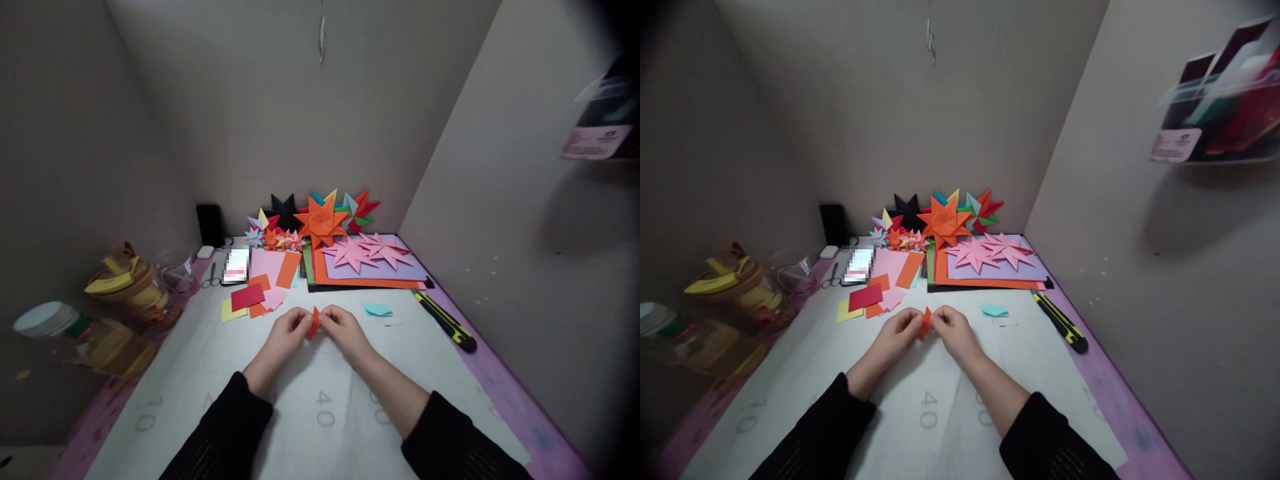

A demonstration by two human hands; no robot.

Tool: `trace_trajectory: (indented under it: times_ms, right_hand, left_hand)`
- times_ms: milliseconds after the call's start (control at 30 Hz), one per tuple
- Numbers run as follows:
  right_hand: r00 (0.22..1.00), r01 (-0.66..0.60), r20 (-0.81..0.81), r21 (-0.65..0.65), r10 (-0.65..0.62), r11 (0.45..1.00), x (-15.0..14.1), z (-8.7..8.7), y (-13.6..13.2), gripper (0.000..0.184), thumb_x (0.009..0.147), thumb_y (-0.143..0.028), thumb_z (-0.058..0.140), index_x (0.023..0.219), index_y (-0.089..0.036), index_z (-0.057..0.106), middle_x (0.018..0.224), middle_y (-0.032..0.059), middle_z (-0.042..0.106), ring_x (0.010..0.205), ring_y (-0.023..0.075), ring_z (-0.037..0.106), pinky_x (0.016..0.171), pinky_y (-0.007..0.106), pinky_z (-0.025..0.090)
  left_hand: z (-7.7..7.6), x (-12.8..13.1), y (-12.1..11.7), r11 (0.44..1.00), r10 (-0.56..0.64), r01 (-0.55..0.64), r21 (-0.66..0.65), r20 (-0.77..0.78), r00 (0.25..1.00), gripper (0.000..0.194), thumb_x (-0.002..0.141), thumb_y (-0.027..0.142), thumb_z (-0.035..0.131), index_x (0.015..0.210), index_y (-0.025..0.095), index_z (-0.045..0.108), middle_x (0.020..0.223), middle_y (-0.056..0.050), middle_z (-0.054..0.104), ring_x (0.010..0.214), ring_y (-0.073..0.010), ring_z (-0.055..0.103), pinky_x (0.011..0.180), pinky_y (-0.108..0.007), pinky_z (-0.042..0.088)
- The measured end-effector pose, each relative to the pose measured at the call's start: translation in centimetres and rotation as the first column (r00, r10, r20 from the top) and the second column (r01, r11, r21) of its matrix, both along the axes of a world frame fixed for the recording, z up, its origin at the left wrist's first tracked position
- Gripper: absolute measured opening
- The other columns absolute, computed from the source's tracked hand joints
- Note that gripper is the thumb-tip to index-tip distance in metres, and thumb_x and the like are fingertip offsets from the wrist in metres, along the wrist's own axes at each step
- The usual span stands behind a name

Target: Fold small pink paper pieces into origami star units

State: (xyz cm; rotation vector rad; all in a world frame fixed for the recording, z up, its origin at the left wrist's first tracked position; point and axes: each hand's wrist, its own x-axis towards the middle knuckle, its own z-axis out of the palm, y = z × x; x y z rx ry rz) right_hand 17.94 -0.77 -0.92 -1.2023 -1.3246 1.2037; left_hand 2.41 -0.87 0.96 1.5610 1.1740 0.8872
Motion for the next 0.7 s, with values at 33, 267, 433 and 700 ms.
trace_trajectory:
  times_ms: [33, 267, 433, 700]
  right_hand:
    - [1.0, 0.003, -0.018, -0.005, -0.003, 1.0, 0.0, -0.2, 0.1, 0.021, 0.077, -0.035, 0.056, 0.065, -0.018, 0.051, 0.06, -0.0032, 0.049, 0.058, 0.012, 0.044, 0.056, 0.024, 0.035]
    - [0.999, 0.045, -0.022, 0.03, -0.045, 0.999, 0.0, -0.4, -0.3, 0.022, 0.079, -0.038, 0.056, 0.069, -0.018, 0.054, 0.063, -0.0016, 0.051, 0.06, 0.0129, 0.046, 0.057, 0.024, 0.038]
    - [0.967, 0.256, -0.016, 0.102, -0.256, 0.961, 0.3, 0.8, 1.9, 0.026, 0.079, -0.043, 0.053, 0.07, -0.019, 0.055, 0.061, -0.001, 0.051, 0.058, 0.0151, 0.047, 0.056, 0.027, 0.039]
    - [0.784, 0.112, 0.547, 0.338, -0.292, 0.935, -3.3, 0.1, 9.0, 0.018, 0.072, -0.023, 0.059, 0.055, -0.02, 0.061, 0.098, 0.0102, 0.064, 0.124, 0.03, 0.037, 0.104, 0.051, 0.017]
  left_hand:
    - [-0.2, 0.1, 0.0, 1.0, -0.009, 0.009, -0.01, 0.005, 1.0, 0.022, 0.079, 0.038, 0.054, 0.079, 0.016, 0.057, 0.066, 0.0, 0.058, 0.059, -0.0134, 0.051, 0.057, -0.024, 0.037]
    - [-0.2, 0.3, -0.4, 0.998, 0.027, -0.02, 0.053, -0.13, 0.991, 0.027, 0.079, 0.035, 0.051, 0.059, 0.017, 0.05, 0.056, 0.003, 0.049, 0.054, -0.0115, 0.042, 0.052, -0.023, 0.03]
    - [0.4, -0.3, -0.6, 0.986, -0.051, 0.082, 0.145, -0.209, 0.977, 0.017, 0.08, 0.023, 0.044, 0.069, 0.017, 0.056, 0.066, -0.001, 0.059, 0.061, -0.014, 0.05, 0.057, -0.023, 0.035]
    - [0.1, -0.8, -0.9, 0.898, -0.073, 0.324, 0.297, -0.627, 0.776, 0.017, 0.079, 0.015, 0.044, 0.072, 0.019, 0.06, 0.074, -0.008, 0.066, 0.066, -0.0209, 0.059, 0.058, -0.028, 0.034]
